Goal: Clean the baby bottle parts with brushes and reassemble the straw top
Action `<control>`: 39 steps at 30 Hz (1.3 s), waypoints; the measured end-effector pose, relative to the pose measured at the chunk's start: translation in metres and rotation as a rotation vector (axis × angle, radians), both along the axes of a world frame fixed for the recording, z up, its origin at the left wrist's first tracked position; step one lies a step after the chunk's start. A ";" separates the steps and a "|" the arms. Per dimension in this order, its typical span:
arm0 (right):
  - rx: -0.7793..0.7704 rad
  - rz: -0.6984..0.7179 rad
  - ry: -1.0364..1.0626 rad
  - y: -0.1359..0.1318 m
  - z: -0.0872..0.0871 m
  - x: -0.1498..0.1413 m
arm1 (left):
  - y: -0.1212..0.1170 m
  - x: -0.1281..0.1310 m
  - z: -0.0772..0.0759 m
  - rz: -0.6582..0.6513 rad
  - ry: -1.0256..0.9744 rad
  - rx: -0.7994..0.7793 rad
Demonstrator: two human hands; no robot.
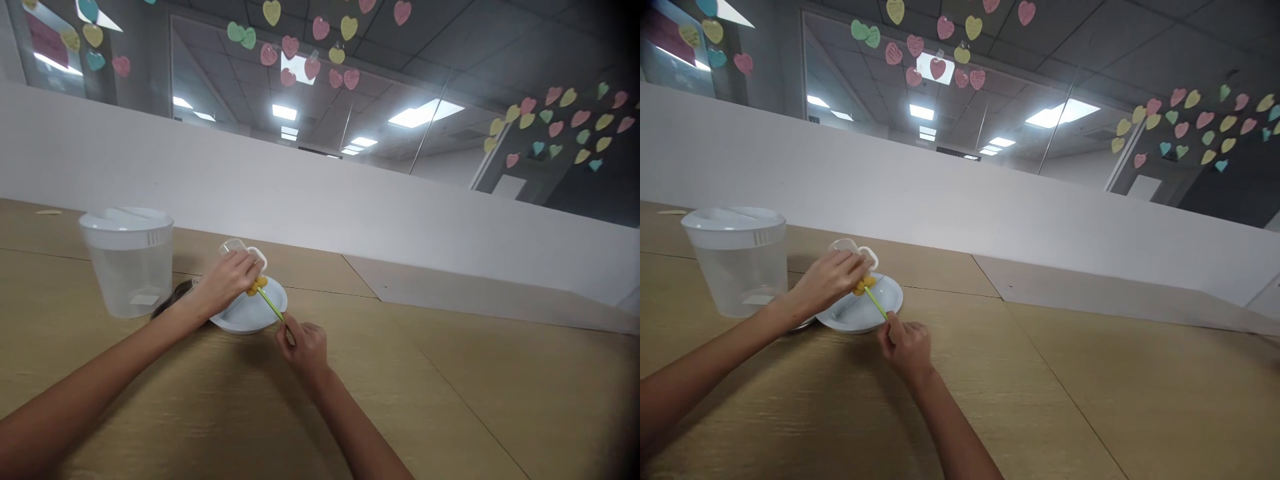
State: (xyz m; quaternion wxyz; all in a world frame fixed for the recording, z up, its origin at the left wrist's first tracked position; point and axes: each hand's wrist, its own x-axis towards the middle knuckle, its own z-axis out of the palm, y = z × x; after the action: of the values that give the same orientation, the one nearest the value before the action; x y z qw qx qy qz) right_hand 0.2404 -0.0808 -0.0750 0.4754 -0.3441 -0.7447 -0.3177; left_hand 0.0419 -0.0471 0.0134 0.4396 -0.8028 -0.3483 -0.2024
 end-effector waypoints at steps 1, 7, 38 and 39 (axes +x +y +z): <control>0.002 -0.004 -0.006 -0.001 0.000 0.000 | -0.003 0.005 -0.003 -0.023 0.016 -0.019; 0.034 0.011 -0.011 0.000 -0.001 0.001 | -0.010 0.016 -0.007 -0.116 0.046 -0.122; -0.072 0.054 0.062 0.004 -0.005 0.005 | 0.045 -0.035 -0.004 0.021 -0.181 -0.033; -0.078 0.064 0.080 0.004 -0.004 0.005 | 0.046 -0.040 -0.004 0.031 -0.175 -0.031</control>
State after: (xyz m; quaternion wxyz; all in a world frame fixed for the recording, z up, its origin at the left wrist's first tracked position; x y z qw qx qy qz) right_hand 0.2453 -0.0772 -0.0793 0.5009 -0.3506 -0.7477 -0.2592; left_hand 0.0023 -0.0009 0.0095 0.3982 -0.7832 -0.4009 -0.2595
